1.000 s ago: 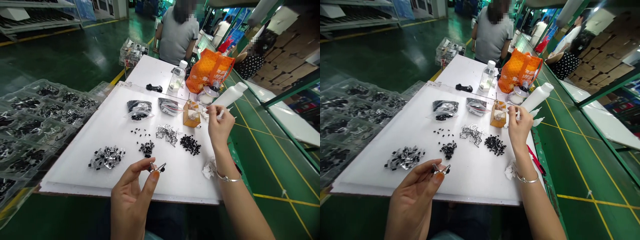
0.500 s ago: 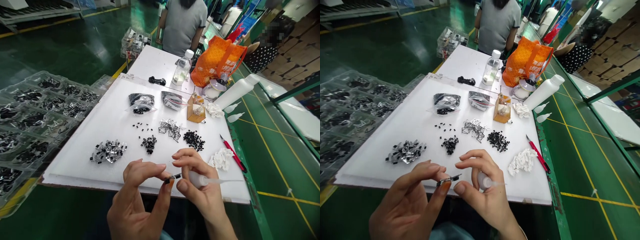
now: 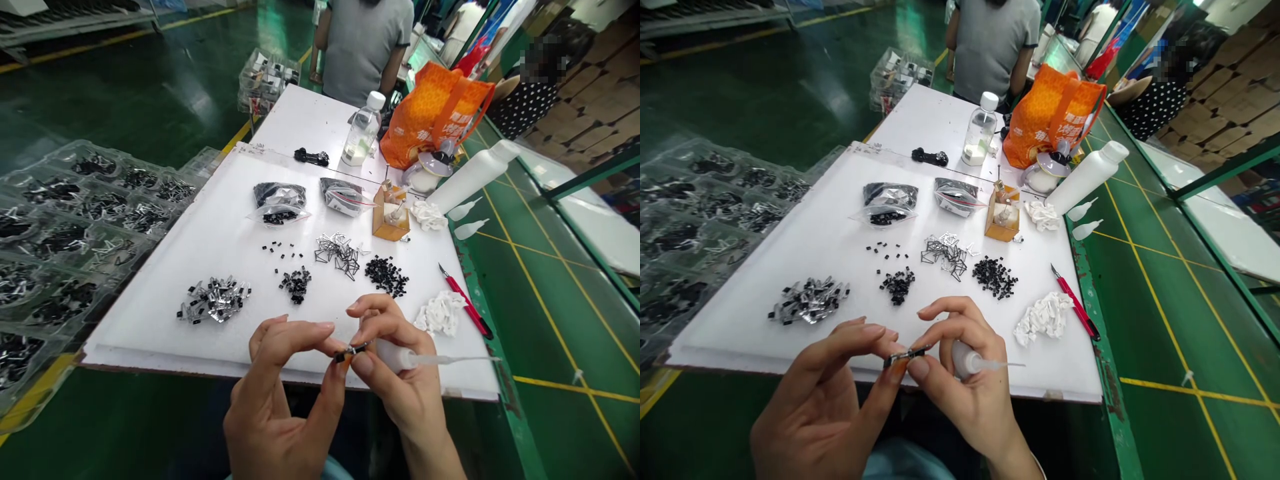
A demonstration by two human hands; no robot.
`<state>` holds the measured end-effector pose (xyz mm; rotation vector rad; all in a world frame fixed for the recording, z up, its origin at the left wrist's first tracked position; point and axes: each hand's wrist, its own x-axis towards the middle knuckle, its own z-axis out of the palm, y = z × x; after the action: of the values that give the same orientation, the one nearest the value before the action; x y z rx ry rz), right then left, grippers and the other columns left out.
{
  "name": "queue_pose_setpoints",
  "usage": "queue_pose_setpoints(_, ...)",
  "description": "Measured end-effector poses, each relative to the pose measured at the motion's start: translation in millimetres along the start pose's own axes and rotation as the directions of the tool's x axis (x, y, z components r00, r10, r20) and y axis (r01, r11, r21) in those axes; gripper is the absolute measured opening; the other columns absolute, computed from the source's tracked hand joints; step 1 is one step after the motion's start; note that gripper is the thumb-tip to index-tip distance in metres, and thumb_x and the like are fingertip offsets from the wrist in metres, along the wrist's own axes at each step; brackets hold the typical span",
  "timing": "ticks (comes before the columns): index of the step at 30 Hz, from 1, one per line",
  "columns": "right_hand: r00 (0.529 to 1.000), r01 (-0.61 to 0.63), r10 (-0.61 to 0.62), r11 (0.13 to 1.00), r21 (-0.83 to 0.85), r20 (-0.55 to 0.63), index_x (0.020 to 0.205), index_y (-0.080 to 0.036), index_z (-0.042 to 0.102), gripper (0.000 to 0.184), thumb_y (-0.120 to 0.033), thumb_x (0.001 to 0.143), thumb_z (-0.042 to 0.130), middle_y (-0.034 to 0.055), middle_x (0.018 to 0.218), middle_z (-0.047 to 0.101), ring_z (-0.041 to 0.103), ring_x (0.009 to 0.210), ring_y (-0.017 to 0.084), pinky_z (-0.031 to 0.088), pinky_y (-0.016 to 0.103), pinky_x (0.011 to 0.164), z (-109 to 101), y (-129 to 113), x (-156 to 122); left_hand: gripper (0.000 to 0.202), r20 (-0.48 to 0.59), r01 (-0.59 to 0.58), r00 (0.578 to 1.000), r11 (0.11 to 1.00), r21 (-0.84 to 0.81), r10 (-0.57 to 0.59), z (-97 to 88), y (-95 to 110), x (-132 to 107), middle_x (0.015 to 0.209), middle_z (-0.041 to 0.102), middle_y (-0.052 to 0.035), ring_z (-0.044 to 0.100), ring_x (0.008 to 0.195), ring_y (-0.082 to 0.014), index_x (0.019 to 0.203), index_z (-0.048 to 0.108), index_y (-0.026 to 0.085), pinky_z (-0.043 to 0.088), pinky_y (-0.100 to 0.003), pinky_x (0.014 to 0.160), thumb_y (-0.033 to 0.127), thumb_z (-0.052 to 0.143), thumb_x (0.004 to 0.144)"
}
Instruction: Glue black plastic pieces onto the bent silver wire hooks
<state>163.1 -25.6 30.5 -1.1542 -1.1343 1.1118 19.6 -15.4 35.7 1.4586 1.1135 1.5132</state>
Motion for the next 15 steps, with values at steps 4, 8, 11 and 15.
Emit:
queue_pose_setpoints(4,1.0,-0.001,0.001,1.0,-0.001,-0.002,0.092,-0.031,0.074,0.008,-0.027,0.087,0.079,0.0026,0.104,0.066,0.058,0.098,0.018,0.045,0.026,0.073,-0.4,2.9,1.4,0.05,0.0,0.011,1.0,1.0,0.021,-0.011,1.6,-0.2,0.1,0.091,0.072,0.0074,0.063,0.095,-0.0141,0.117,0.067,0.032,0.045,-0.031,0.105,-0.005,0.064,0.083)
queue_pose_setpoints(8,1.0,0.015,-0.014,0.999,-0.051,0.005,0.102,-0.035,0.074,0.016,-0.034,0.087,0.079,0.001,0.094,0.066,0.057,0.106,0.019,0.045,0.026,0.081,-3.8,4.2,2.6,0.04,0.014,0.081,0.996,0.993,0.09,-0.083,3.1,0.2,0.6,0.092,0.07,0.0088,0.064,0.09,-0.0127,0.11,0.067,0.035,0.048,-0.028,0.097,0.002,0.065,0.086)
queue_pose_setpoints(11,0.996,0.073,-0.077,0.992,-0.105,-0.041,0.103,-0.035,0.074,0.01,-0.034,0.093,0.073,0.0001,0.078,0.061,0.056,0.112,0.019,0.044,0.027,0.088,-7.2,4.4,2.1,0.035,0.058,0.119,0.99,0.985,0.124,-0.127,2.6,-0.9,1.1,0.092,0.069,0.0091,0.063,0.088,-0.0126,0.106,0.067,0.036,0.049,-0.029,0.093,0.006,0.067,0.087)
queue_pose_setpoints(15,0.991,0.074,-0.095,0.976,-0.205,-0.097,0.09,-0.032,0.073,0.007,-0.028,0.095,0.07,0.0006,0.089,0.064,0.056,0.112,0.018,0.045,0.026,0.087,-10.6,4.0,-0.1,0.031,0.146,0.084,0.984,0.986,0.145,-0.106,-0.2,-3.9,1.7,0.097,0.071,0.0075,0.065,0.102,-0.0167,0.104,0.065,0.035,0.047,-0.036,0.101,0.009,0.066,0.089)
